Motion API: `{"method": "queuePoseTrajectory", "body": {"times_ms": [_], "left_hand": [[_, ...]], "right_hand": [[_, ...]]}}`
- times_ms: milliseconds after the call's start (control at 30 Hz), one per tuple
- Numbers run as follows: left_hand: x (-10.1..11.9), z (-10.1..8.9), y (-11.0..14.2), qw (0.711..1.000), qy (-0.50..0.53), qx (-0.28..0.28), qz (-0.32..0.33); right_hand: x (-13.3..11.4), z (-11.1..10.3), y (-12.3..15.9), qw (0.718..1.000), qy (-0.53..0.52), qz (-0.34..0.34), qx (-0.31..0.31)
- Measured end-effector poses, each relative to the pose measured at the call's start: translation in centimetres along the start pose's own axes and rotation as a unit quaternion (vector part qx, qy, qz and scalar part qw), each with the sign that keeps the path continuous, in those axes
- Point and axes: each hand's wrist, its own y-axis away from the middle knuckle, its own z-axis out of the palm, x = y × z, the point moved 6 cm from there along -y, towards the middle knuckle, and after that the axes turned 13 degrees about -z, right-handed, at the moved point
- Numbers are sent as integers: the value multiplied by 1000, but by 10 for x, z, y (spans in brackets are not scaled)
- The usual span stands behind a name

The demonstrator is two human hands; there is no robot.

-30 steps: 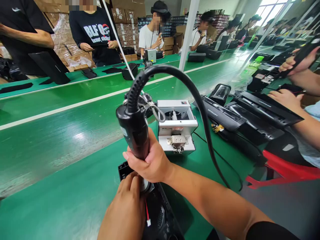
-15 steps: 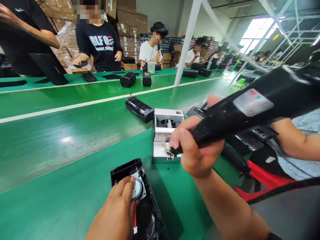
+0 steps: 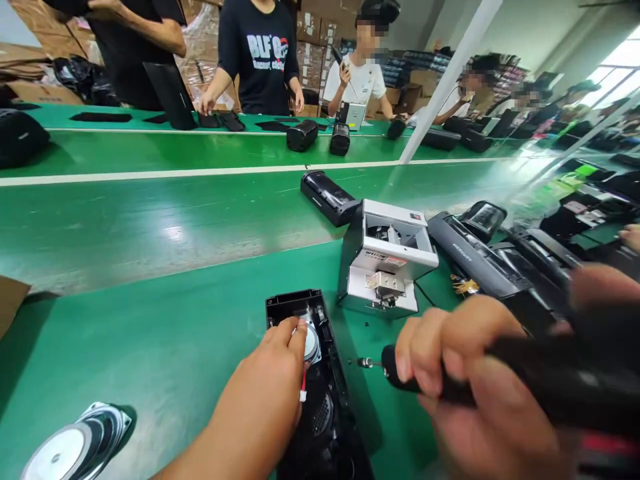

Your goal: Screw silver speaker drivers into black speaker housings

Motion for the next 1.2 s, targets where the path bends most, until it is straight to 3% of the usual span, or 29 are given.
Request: {"method": "queuePoseTrajectory", "body": {"times_ms": [100,233,333,733,900,1033,1100,1200], "left_hand": [[3,-2,0,999,-15,-34,-17],[4,-5,0,998,2,-50,-35],[6,-7,1,998,11,-56,-33],[8,-9,2,996,-5,-81,-45],[9,-11,1,994,-21,-95,-45],[12,-13,1,995,-21,-92,-39],[12,-14,1,996,-8,-87,-37],[11,-13,0,996,15,-79,-40]], "right_hand": [[-4,15,23,999,-25,-8,-19],[12,27,42,999,-35,-9,3],[21,26,47,997,-57,-31,31],[35,26,57,996,-78,-43,17],[34,28,62,995,-91,-42,-3],[28,22,73,993,-98,-51,28],[26,20,77,993,-103,-57,-17],[30,20,83,982,-120,-25,-142]]}}
